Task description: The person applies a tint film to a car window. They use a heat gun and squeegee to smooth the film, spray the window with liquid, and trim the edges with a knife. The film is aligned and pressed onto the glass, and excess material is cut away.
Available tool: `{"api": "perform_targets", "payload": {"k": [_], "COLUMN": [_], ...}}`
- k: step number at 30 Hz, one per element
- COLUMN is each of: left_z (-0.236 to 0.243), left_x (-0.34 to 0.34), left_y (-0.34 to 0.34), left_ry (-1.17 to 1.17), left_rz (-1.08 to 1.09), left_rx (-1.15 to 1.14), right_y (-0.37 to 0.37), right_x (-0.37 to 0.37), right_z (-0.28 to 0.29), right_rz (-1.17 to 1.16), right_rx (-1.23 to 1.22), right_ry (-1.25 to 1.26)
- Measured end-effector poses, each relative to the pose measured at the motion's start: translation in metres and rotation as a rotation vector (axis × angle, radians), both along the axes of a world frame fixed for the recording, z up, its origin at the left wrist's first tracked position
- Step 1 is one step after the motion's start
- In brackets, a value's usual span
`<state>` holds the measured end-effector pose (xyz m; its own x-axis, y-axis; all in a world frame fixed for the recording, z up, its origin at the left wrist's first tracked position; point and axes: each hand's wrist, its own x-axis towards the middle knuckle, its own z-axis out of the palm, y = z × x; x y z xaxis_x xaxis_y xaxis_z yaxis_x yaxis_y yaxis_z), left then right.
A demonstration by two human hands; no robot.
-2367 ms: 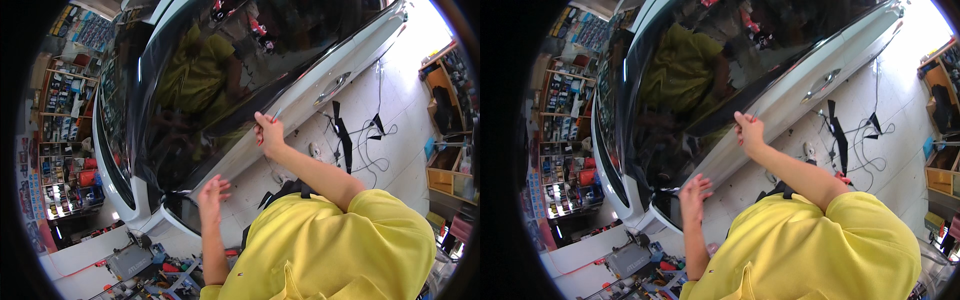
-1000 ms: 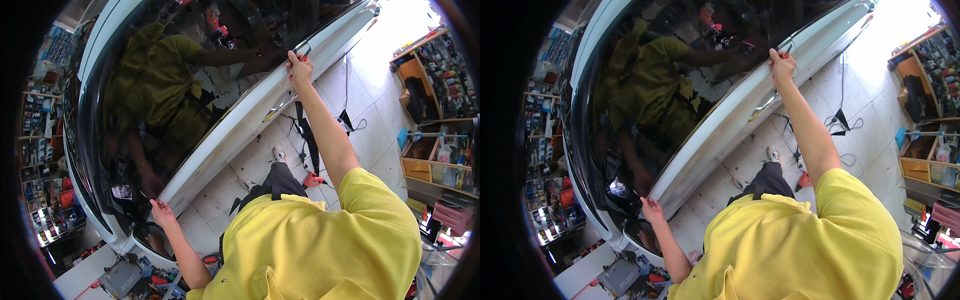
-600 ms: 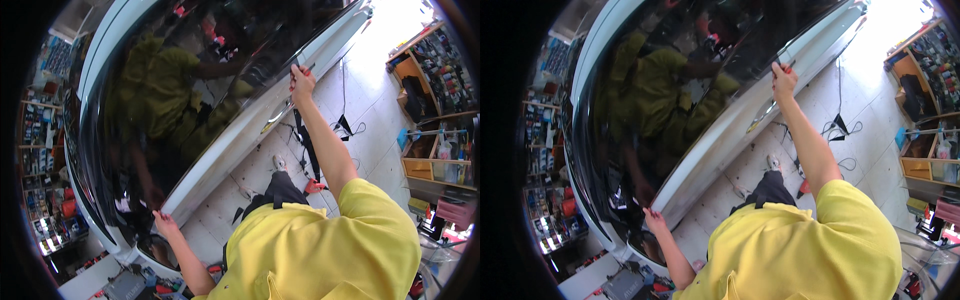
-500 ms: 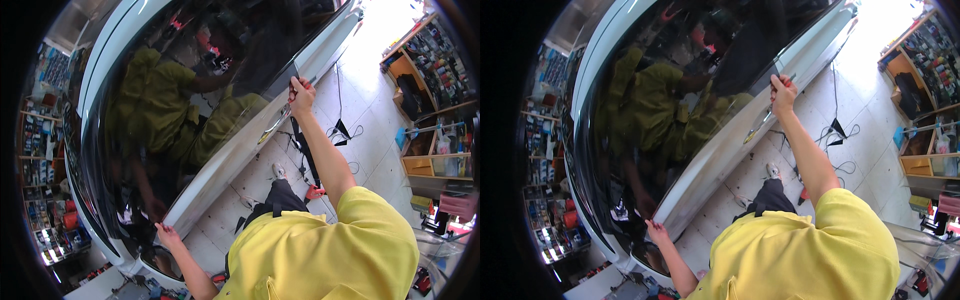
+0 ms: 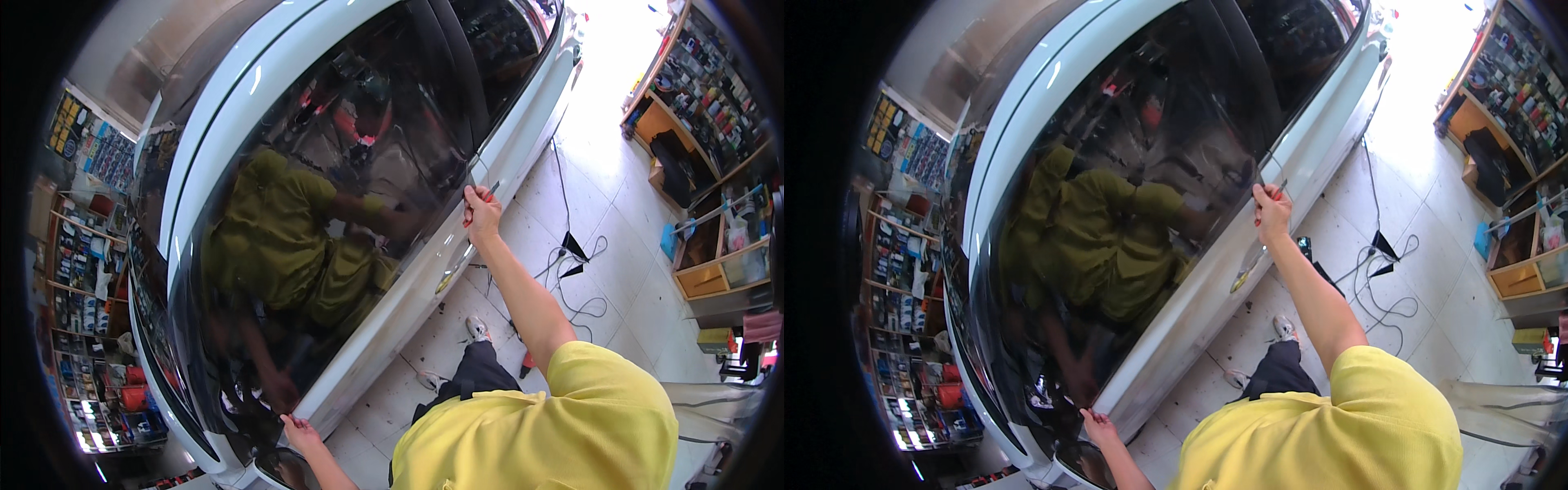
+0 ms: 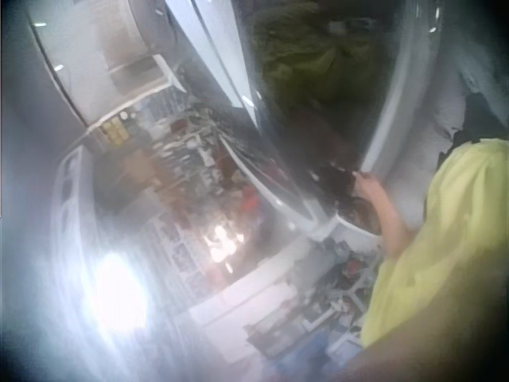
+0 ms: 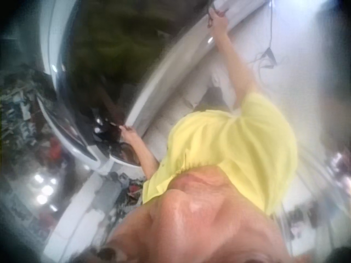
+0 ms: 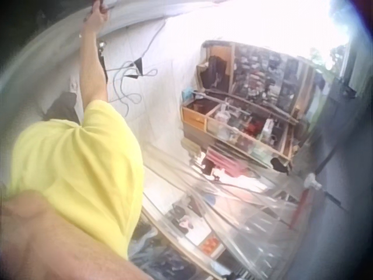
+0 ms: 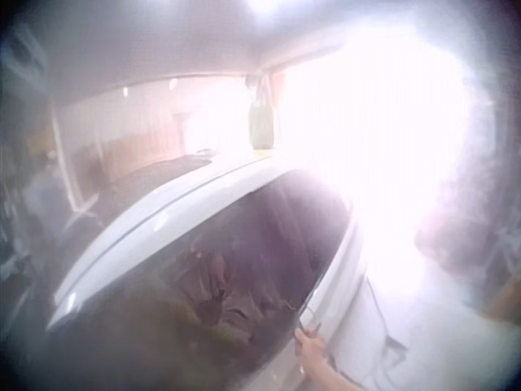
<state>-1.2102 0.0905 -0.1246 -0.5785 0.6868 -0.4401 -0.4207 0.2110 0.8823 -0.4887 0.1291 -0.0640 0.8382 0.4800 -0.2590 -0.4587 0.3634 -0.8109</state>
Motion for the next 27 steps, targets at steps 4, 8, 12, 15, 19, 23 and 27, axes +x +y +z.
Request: {"api": "perform_targets", "payload": {"k": [4,8,12,15,19,23,27], "left_z": [-0.004,-0.01,-0.011,-0.011,-0.01,-0.006,-0.003], "left_x": [-0.004,-0.007,-0.006,-0.007,-0.008,-0.003,0.002], "left_y": [0.001,0.0,0.002,0.003,0.004,0.005,0.005], "left_ry": [0.018,0.034,0.052,0.021,0.004,-0.013,-0.012], "left_rz": [0.008,-0.005,0.003,-0.064,0.007,0.023,0.042], "left_rx": [-0.025,0.006,0.011,0.031,-0.011,0.007,0.006], "right_y": [0.012,0.018,0.023,0.029,0.037,0.044,0.046], "right_x": [0.001,0.001,0.001,0.001,0.004,0.005,0.004], "right_z": [-0.008,-0.014,-0.019,-0.027,-0.039,-0.043,-0.04], "right_rz": [-0.009,-0.048,-0.062,-0.102,-0.127,-0.152,-0.172], "right_rx": [-0.063,-0.11,-0.126,-0.185,-0.184,-0.137,-0.105], "right_ry": [-0.04,-0.111,-0.059,-0.145,-0.321,-0.287,-0.262]}}
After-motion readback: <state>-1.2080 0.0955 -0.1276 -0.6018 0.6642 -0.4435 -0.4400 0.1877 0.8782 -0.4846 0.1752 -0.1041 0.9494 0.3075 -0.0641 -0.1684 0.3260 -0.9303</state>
